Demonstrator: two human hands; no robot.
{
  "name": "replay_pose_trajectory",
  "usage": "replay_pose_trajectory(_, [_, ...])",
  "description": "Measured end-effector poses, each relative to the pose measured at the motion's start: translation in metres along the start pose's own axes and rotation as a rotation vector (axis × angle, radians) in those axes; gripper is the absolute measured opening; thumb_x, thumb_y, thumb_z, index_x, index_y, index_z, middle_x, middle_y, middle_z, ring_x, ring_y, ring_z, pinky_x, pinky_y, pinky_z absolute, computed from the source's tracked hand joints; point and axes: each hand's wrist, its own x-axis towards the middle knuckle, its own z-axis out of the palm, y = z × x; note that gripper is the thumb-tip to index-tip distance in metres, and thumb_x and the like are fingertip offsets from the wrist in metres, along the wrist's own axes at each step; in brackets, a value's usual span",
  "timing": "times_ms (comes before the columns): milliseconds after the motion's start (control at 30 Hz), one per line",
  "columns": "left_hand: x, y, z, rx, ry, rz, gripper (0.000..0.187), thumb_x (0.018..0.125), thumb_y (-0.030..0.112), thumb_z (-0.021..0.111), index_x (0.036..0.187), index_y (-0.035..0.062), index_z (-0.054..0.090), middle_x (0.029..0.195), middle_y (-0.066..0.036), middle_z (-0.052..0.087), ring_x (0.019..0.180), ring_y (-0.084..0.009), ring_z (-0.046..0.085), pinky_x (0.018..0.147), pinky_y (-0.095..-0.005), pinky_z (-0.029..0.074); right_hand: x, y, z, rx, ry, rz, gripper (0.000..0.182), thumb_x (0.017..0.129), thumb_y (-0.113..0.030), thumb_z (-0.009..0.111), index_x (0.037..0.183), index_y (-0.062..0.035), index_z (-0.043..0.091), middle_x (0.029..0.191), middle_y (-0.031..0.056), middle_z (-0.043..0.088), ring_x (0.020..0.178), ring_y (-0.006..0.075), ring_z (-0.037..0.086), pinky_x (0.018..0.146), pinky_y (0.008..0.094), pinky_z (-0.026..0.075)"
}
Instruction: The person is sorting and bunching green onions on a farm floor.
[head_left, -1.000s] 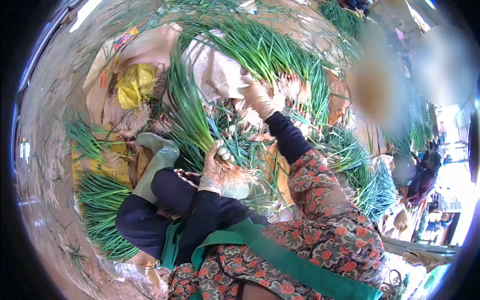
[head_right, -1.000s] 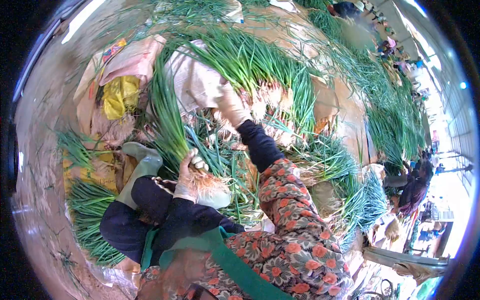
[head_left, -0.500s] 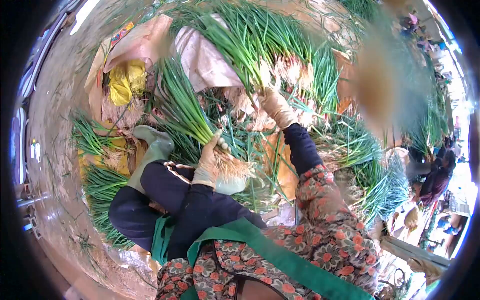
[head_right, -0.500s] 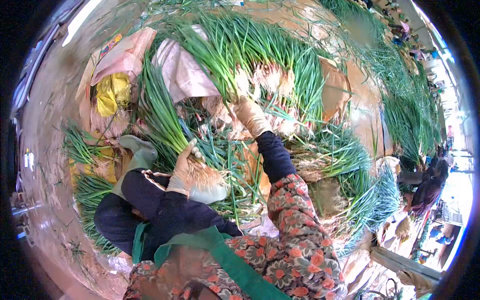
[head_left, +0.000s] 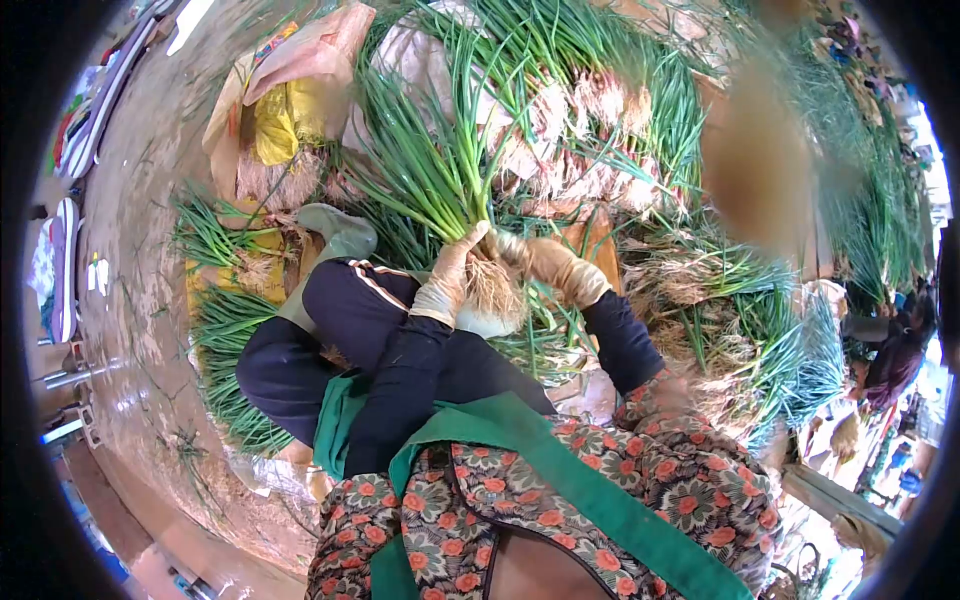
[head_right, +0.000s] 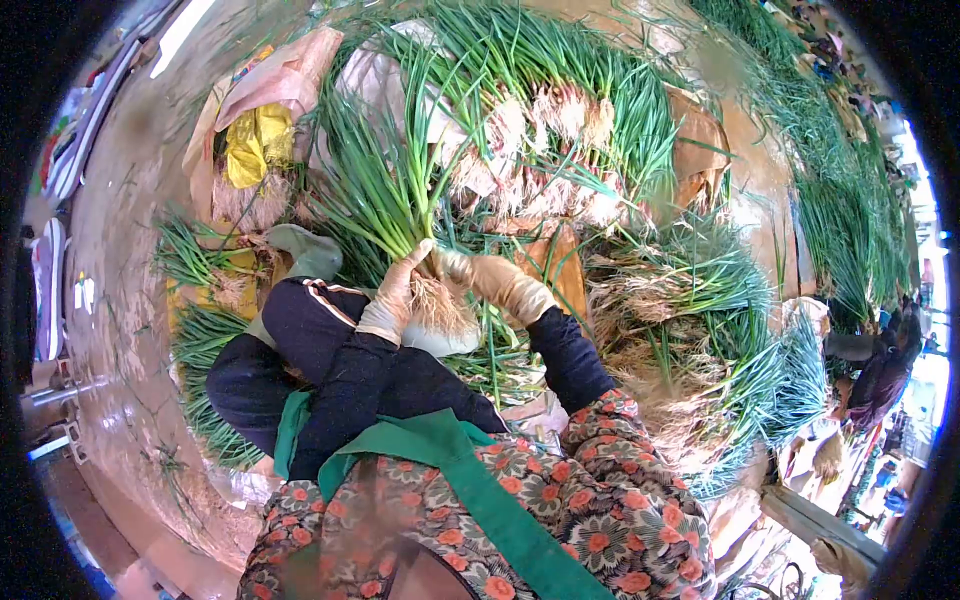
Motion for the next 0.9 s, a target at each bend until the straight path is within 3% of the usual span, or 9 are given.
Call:
replay_pose_trajectory(67, [0.0, 0.001, -0.005, 0.071, -0.014, -0.02, 0.021, 0.079, 0.021, 0.068, 0.088, 0.0048, 0.059, 0.071, -0.005, 0.06, 0.059, -0.0156, 0.059, 0.054, -0.0301, 0.052, 0.038, 0.042, 0.009, 0.409, 0.272, -0.435, 0.05, 0.092, -0.046, 0.042, 0.103, 0.0002, 0.057, 0.098, 0.0141, 0.064, 0.079, 0.0238, 0.061, 0.069, 0.0332, 0.044])
replay_pose_trajectory(167, [0.002, -0.009, -0.007, 0.145, 0.072, -0.015, 0.019, 0.079, 0.02, 0.069, 0.085, 0.0051, 0.058, 0.066, -0.004, 0.058, 0.056, -0.0163, 0.059, 0.05, -0.0303, 0.051, 0.041, -0.037, -0.029, 0.95, 0.249, 0.03, 0.03, 0.088, -0.027, 0.057, 0.102, 0.0, 0.058, 0.094, 0.0071, 0.062, 0.072, 0.0174, 0.056, 0.069, 0.0302, 0.045])
replay_pose_trajectory(300, [-0.014, -0.004, 0.001, 0.06, 0.156, -0.009, 0.013, 0.078, 0.013, 0.067, 0.082, 0.0038, 0.058, 0.065, -0.005, 0.058, 0.055, -0.0194, 0.059, 0.049, -0.0313, 0.051, 0.138, -0.012, 0.005, 0.724, 0.665, -0.062, 0.028, 0.084, -0.025, 0.062, 0.091, 0.0019, 0.061, 0.068, 0.0026, 0.058, 0.054, 0.0098, 0.048, 0.049, 0.0272, 0.038])
replay_pose_trajectory(400, [0.003, -0.004, -0.023, -0.183, 0.082, -0.017, 0.013, 0.079, 0.014, 0.063, 0.085, 0.0024, 0.06, 0.071, -0.007, 0.062, 0.061, -0.0202, 0.061, 0.059, -0.0346, 0.052, 0.093, -0.031, 0.004, 1.155, 0.541, 0.188, 0.023, 0.088, -0.03, 0.055, 0.087, -0.0085, 0.063, 0.074, -0.0007, 0.063, 0.057, 0.0097, 0.054, 0.051, 0.0256, 0.041])
replay_pose_trajectory(533, [0.001, -0.002, -0.019, -0.246, 0.035, -0.079, 0.02, 0.081, 0.021, 0.063, 0.091, 0.0037, 0.061, 0.076, -0.007, 0.063, 0.067, -0.0208, 0.061, 0.064, -0.0361, 0.052, 0.075, -0.047, 0.012, 1.78, 0.625, -0.206, 0.016, 0.085, -0.025, 0.054, 0.083, -0.0105, 0.061, 0.072, 0.0001, 0.06, 0.076, 0.0161, 0.056, 0.072, 0.0292, 0.043])
replay_pose_trajectory(600, [0.007, -0.006, -0.019, -0.287, -0.02, -0.139, 0.019, 0.081, 0.02, 0.062, 0.093, 0.0048, 0.06, 0.078, -0.007, 0.063, 0.069, -0.02, 0.061, 0.065, -0.0364, 0.052, 0.087, -0.042, 0.008, 2.083, 0.483, -0.267, 0.019, 0.086, -0.024, 0.051, 0.071, -0.0137, 0.048, 0.056, -0.0042, 0.039, 0.056, 0.0157, 0.042, 0.058, 0.0294, 0.037])
replay_pose_trajectory(667, [0.002, -0.005, -0.015, -0.331, -0.05, -0.062, 0.017, 0.082, 0.018, 0.061, 0.094, 0.0064, 0.057, 0.078, -0.006, 0.062, 0.068, -0.018, 0.059, 0.066, -0.0364, 0.051, 0.087, -0.028, -0.004, 1.982, 0.151, -0.389, 0.026, 0.089, -0.025, 0.048, 0.066, -0.016, 0.042, 0.052, -0.0071, 0.029, 0.044, 0.0096, 0.03, 0.046, 0.0248, 0.031])
replay_pose_trajectory(800, [-0.025, 0.02, -0.005, -0.388, -0.154, -0.072, 0.014, 0.083, 0.015, 0.061, 0.093, 0.0073, 0.056, 0.078, -0.005, 0.06, 0.067, -0.0159, 0.058, 0.066, -0.0339, 0.05, 0.066, -0.019, -0.074, 1.622, 0.88, -0.025, 0.025, 0.087, -0.019, 0.05, 0.063, -0.0171, 0.044, 0.048, -0.008, 0.028, 0.039, 0.0063, 0.027, 0.038, 0.0236, 0.024])
replay_pose_trajectory(900, [-0.023, 0.019, -0.003, -0.272, -0.056, -0.09, 0.015, 0.083, 0.016, 0.061, 0.094, 0.0068, 0.056, 0.079, -0.005, 0.061, 0.066, -0.0158, 0.059, 0.063, -0.0318, 0.051, 0.077, 0.011, -0.084, 1.24, 0.575, 0.319, 0.007, 0.079, -0.019, 0.058, 0.083, -0.0139, 0.06, 0.065, -0.0002, 0.051, 0.049, 0.0139, 0.047, 0.049, 0.0257, 0.039])
